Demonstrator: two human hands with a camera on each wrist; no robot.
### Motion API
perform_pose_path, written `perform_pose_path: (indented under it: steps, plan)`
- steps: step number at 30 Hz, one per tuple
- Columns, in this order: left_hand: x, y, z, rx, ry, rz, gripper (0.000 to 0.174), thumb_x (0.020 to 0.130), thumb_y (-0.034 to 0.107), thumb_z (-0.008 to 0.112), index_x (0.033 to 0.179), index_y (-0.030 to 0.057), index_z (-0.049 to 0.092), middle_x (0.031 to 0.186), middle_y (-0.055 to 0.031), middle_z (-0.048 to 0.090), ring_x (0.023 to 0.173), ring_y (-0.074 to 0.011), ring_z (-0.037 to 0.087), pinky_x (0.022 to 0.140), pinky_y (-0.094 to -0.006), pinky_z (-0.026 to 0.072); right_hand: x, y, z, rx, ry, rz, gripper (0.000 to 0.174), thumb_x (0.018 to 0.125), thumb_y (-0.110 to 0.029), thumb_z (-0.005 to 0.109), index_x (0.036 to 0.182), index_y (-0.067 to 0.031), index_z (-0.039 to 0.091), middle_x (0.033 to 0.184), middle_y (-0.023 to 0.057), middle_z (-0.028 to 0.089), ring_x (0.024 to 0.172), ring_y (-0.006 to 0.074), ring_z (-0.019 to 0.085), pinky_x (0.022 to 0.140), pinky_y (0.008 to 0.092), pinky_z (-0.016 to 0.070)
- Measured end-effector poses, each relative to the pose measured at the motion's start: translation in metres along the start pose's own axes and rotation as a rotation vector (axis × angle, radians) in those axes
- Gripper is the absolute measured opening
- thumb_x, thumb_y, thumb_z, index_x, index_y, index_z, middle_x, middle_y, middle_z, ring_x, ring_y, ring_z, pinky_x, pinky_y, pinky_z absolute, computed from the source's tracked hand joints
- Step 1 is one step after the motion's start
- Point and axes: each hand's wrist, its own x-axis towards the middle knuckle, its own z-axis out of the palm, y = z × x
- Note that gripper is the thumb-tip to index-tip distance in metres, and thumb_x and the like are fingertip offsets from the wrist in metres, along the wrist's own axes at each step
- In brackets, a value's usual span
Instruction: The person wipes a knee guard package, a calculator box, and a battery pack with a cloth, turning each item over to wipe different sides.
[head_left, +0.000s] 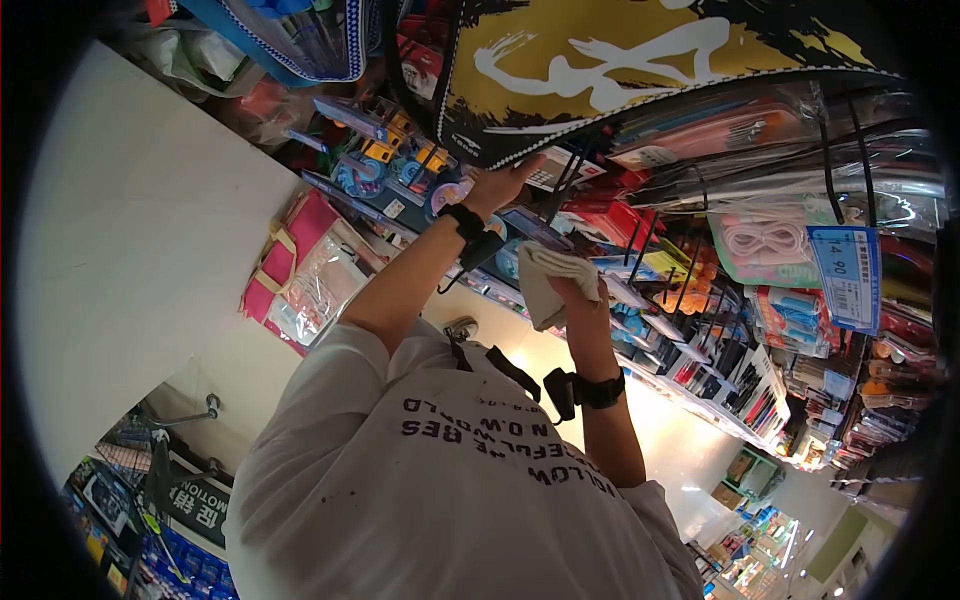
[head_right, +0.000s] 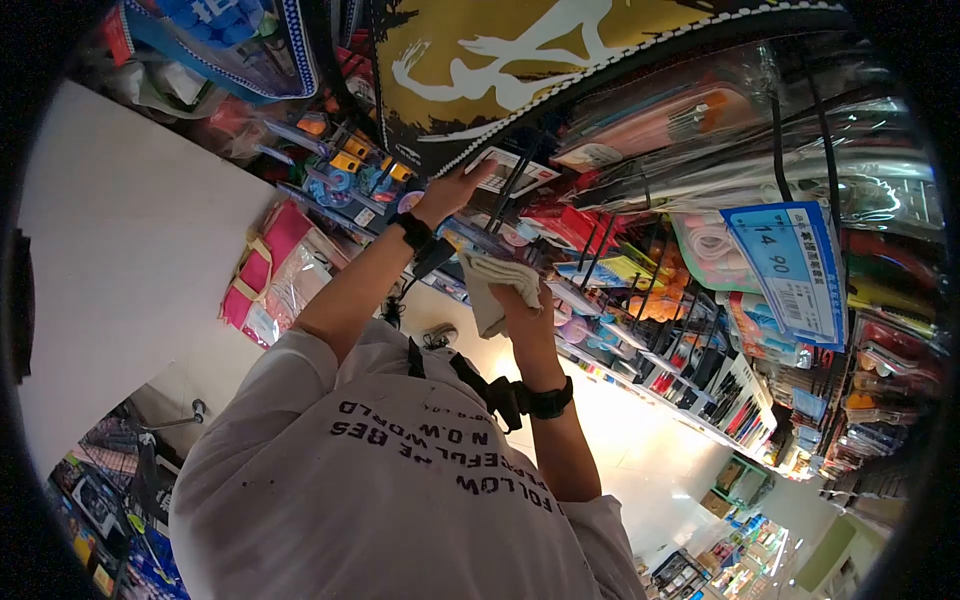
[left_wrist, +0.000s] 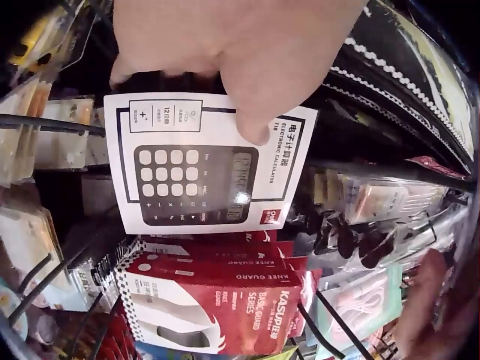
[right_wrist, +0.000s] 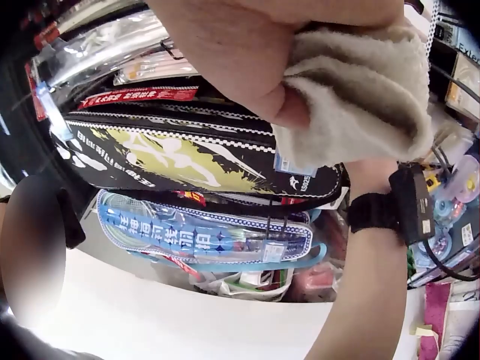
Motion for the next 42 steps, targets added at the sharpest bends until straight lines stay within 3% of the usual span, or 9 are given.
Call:
perform_pose_path:
  steps: [2, 3, 9, 12, 16, 21, 26, 40, 42]
  plan:
    - [0.017, -0.045, 0.018, -0.441, -0.198, -0.056, 0.059, 0.101, 0.044, 0.045, 0.148, 0.0078, 0.040, 0.157, -0.0142, 0.032, 0.140, -0.0283, 0.039, 0.116, -0.0461, 0.0317, 0.001, 0.000, -0.001, 0.005, 0.009, 0.012, 0.032, 0.088, -0.015, 0.071, 0.116, -0.0007, 0.063, 0.104, 0.0062, 0.069, 0.091, 0.0142, 0.063, 0.078, 0.0283, 0.0499]
    - [0.040, -0.131, 0.045, -0.309, -0.191, 0.418, 0.056, 0.105, 0.038, 0.037, 0.151, 0.0063, 0.034, 0.162, -0.0102, 0.017, 0.145, -0.0307, 0.027, 0.123, -0.0488, 0.0211, 0.004, 0.003, -0.001, 0.007, 0.000, -0.008, 0.032, 0.088, -0.016, 0.071, 0.115, -0.0008, 0.063, 0.104, 0.0062, 0.069, 0.091, 0.0140, 0.063, 0.078, 0.0284, 0.0497]
    - [0.032, -0.179, 0.064, -0.308, 0.005, 0.228, 0.050, 0.104, 0.031, 0.040, 0.144, 0.0015, 0.042, 0.146, -0.0171, 0.045, 0.130, -0.0334, 0.047, 0.115, -0.0474, 0.0353, 0.003, 0.000, 0.007, -0.002, -0.020, -0.047, 0.031, 0.089, -0.017, 0.070, 0.115, -0.0008, 0.065, 0.103, 0.0057, 0.069, 0.090, 0.0135, 0.063, 0.078, 0.0280, 0.0492]
    - [0.030, -0.118, 0.042, -0.027, -0.022, 0.329, 0.048, 0.105, 0.030, 0.038, 0.143, 0.0020, 0.043, 0.147, -0.0165, 0.044, 0.131, -0.0328, 0.046, 0.114, -0.0467, 0.0368, -0.003, -0.001, 0.012, -0.001, 0.001, -0.031, 0.032, 0.088, -0.018, 0.070, 0.115, -0.0011, 0.065, 0.103, 0.0051, 0.068, 0.089, 0.0130, 0.063, 0.078, 0.0279, 0.0489]
    - [0.045, -0.118, 0.062, -0.513, 0.130, 0.300, 0.046, 0.105, 0.029, 0.037, 0.144, 0.0049, 0.042, 0.150, -0.0178, 0.040, 0.135, -0.0316, 0.043, 0.115, -0.0459, 0.0357, 0.000, 0.010, 0.010, -0.029, 0.044, -0.038, 0.032, 0.088, -0.017, 0.070, 0.115, -0.0015, 0.065, 0.103, 0.0048, 0.069, 0.090, 0.0134, 0.063, 0.079, 0.0282, 0.0489]
    - [-0.007, -0.005, -0.018, 0.042, 0.106, -0.029, 0.044, 0.094, 0.026, 0.062, 0.131, 0.0045, 0.056, 0.119, -0.0218, 0.063, 0.106, -0.0310, 0.064, 0.082, -0.0431, 0.0511, -0.005, 0.023, -0.001, -0.019, -0.006, -0.008, 0.035, 0.087, -0.018, 0.071, 0.117, -0.0008, 0.065, 0.107, 0.0058, 0.069, 0.095, 0.0152, 0.063, 0.085, 0.0292, 0.0481]
    - [-0.039, -0.050, -0.044, -0.143, 0.193, 0.158, 0.037, 0.092, 0.010, 0.057, 0.128, 0.0042, 0.060, 0.117, -0.0153, 0.067, 0.103, -0.0229, 0.065, 0.087, -0.0342, 0.0519, -0.004, 0.049, -0.009, 0.002, -0.169, -0.034, 0.041, 0.085, -0.022, 0.073, 0.118, -0.0001, 0.062, 0.109, 0.0071, 0.068, 0.099, 0.0165, 0.063, 0.089, 0.0310, 0.0476]
    - [-0.128, -0.020, -0.120, -0.198, 0.362, -0.120, 0.029, 0.095, 0.011, 0.055, 0.121, 0.0025, 0.064, 0.108, -0.0092, 0.071, 0.094, -0.0201, 0.066, 0.082, -0.0324, 0.0518, -0.077, 0.089, -0.017, -0.131, -0.151, -0.003, 0.056, 0.080, -0.020, 0.079, 0.124, 0.0053, 0.056, 0.113, 0.0111, 0.066, 0.102, 0.0200, 0.062, 0.088, 0.0309, 0.0487]
    - [-0.120, -0.030, -0.138, 0.110, 0.433, 0.141, 0.026, 0.091, 0.018, 0.057, 0.109, 0.0045, 0.070, 0.101, -0.0136, 0.072, 0.088, -0.0279, 0.070, 0.079, -0.0364, 0.0536, -0.068, 0.091, -0.018, -0.152, -0.192, -0.129, 0.049, 0.082, -0.019, 0.077, 0.121, 0.0044, 0.060, 0.111, 0.0102, 0.067, 0.100, 0.0177, 0.063, 0.085, 0.0305, 0.0493]
